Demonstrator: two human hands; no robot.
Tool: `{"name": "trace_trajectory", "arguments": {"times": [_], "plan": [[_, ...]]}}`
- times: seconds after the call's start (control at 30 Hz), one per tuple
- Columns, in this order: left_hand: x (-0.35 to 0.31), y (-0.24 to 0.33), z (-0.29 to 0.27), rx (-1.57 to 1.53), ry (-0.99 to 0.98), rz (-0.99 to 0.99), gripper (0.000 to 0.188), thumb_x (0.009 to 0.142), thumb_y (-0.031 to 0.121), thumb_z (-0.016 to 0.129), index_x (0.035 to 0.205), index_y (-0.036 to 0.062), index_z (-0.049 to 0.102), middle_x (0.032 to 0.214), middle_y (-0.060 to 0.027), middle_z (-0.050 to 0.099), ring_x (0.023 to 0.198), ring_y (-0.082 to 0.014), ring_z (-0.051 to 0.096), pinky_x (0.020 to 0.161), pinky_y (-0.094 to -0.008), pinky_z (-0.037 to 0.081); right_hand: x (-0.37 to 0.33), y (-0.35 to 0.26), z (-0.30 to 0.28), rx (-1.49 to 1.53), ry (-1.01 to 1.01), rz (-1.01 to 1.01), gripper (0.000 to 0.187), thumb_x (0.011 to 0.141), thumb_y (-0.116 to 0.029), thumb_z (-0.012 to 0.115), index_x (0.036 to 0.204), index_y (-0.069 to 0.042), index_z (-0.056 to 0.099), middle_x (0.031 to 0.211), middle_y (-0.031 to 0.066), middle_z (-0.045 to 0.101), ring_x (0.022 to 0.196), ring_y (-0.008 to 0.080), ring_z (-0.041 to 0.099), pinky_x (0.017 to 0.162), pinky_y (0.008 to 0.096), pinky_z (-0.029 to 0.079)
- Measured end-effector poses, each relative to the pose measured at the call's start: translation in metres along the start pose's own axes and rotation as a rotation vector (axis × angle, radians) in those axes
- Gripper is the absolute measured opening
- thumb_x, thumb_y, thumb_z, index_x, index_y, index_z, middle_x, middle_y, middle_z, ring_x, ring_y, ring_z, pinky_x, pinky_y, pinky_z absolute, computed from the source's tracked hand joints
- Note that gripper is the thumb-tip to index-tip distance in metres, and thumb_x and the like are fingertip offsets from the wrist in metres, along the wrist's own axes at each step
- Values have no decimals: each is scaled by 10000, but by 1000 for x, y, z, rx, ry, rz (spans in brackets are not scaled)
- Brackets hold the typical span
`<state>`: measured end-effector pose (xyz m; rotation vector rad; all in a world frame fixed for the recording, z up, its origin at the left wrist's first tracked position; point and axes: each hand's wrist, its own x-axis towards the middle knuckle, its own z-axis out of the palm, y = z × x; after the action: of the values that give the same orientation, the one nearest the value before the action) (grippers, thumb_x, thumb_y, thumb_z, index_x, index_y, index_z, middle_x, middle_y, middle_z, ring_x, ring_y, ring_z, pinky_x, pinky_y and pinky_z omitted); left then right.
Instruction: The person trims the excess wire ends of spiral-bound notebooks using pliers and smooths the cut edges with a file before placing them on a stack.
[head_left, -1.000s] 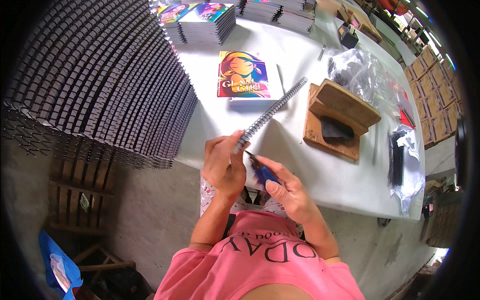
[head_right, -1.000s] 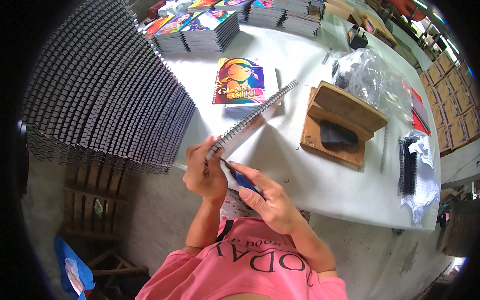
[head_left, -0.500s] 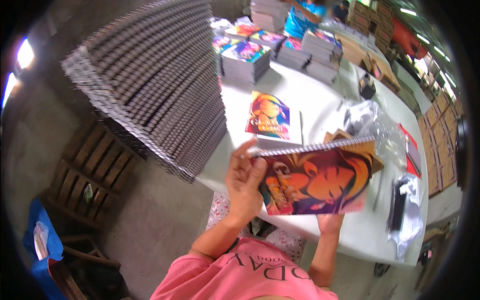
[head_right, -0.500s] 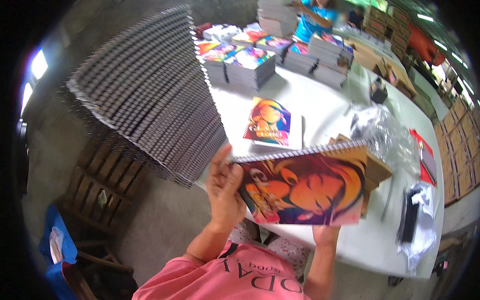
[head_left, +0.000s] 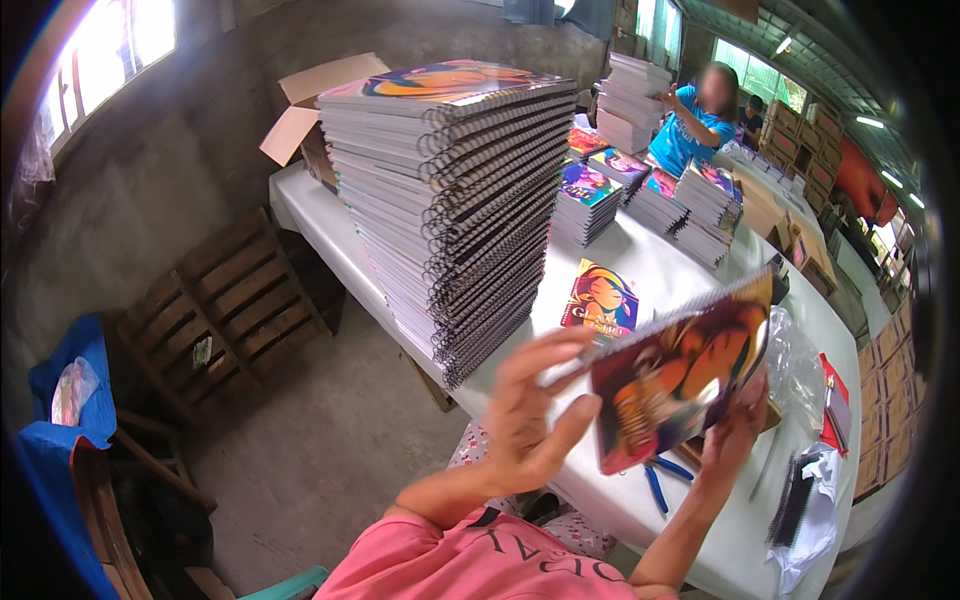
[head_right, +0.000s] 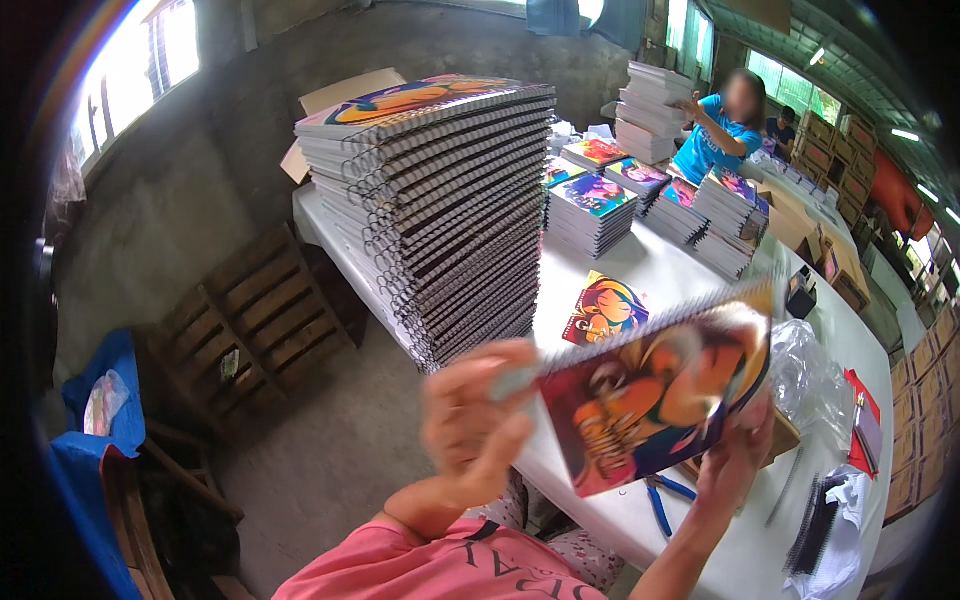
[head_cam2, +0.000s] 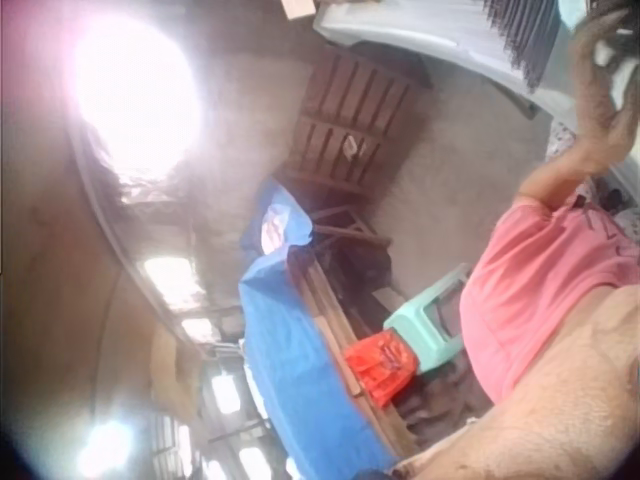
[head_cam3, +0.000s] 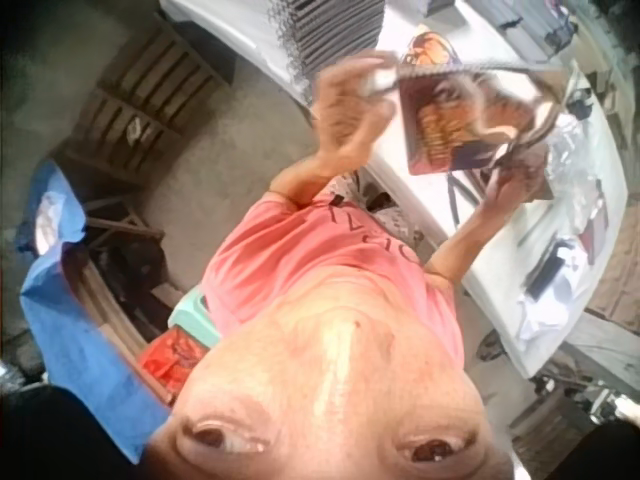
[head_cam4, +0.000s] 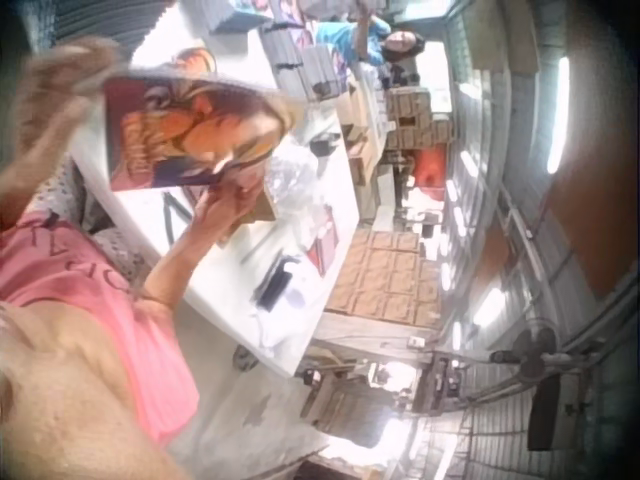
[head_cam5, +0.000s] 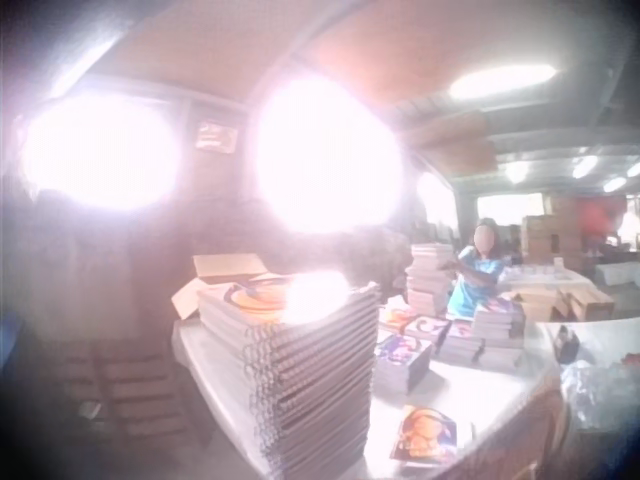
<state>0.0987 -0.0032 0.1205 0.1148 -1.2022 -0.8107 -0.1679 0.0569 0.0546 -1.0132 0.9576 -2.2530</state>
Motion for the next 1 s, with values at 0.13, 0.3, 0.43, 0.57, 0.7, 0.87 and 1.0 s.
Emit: {"name": "trace_trajectory", "arguments": {"times": [0.13,0.3,0.43,0.57,0.7,0.87,1.0], "plan": [[55,18,-61,373,311,680,364,887,183,523,1203,34,421,1237,-178,470,1179,-238,429,979,-405,353,86,-34,78,227,-129,-48,470,947,-128,419,1382,-23,277,1364,160,379,1228,261,427,1020,366,354],[161,39,-80,486,491,491,502,899,285,537,1282,-14,409,1300,-175,421,1232,-236,376,1042,-358,260,254,-52,200,639,-675,220,378,821,-15,624,1172,59,505,1074,155,566,1028,196,563,940,282,460],[217,24,-109,485,445,256,560,917,409,477,1310,16,412,1293,-136,447,1246,-228,370,1042,-342,250,273,-32,307,214,-609,228,363,879,-69,548,1215,47,480,1100,161,568,1024,209,561,887,266,474],[231,6,-131,405,235,-48,573,921,483,426,1288,44,465,1195,-114,528,1184,-218,430,1013,-311,283,215,-25,349,-728,-690,-96,333,871,-158,580,1179,-34,555,1018,108,624,983,169,580,837,257,461],[227,-12,-122,511,214,106,523,918,464,468,1239,53,496,1128,-96,559,1046,-177,505,945,-286,354,239,0,336,-941,-829,-338,403,863,-287,594,1196,-64,550,998,86,645,941,143,588,843,276,433],[223,-11,-128,427,275,211,532,864,414,593,1212,29,479,1101,-107,579,1020,-172,533,914,-278,401,215,23,348,-661,-739,-170,476,856,-327,564,1247,-63,506,1131,137,603,1038,224,568,926,330,398],[223,-15,-128,361,324,304,504,836,352,655,1177,13,504,1104,-110,579,995,-162,547,894,-266,414,212,34,348,-506,-610,-179,445,863,-319,548,1214,-46,527,1115,132,596,1028,219,559,883,327,415]]}}
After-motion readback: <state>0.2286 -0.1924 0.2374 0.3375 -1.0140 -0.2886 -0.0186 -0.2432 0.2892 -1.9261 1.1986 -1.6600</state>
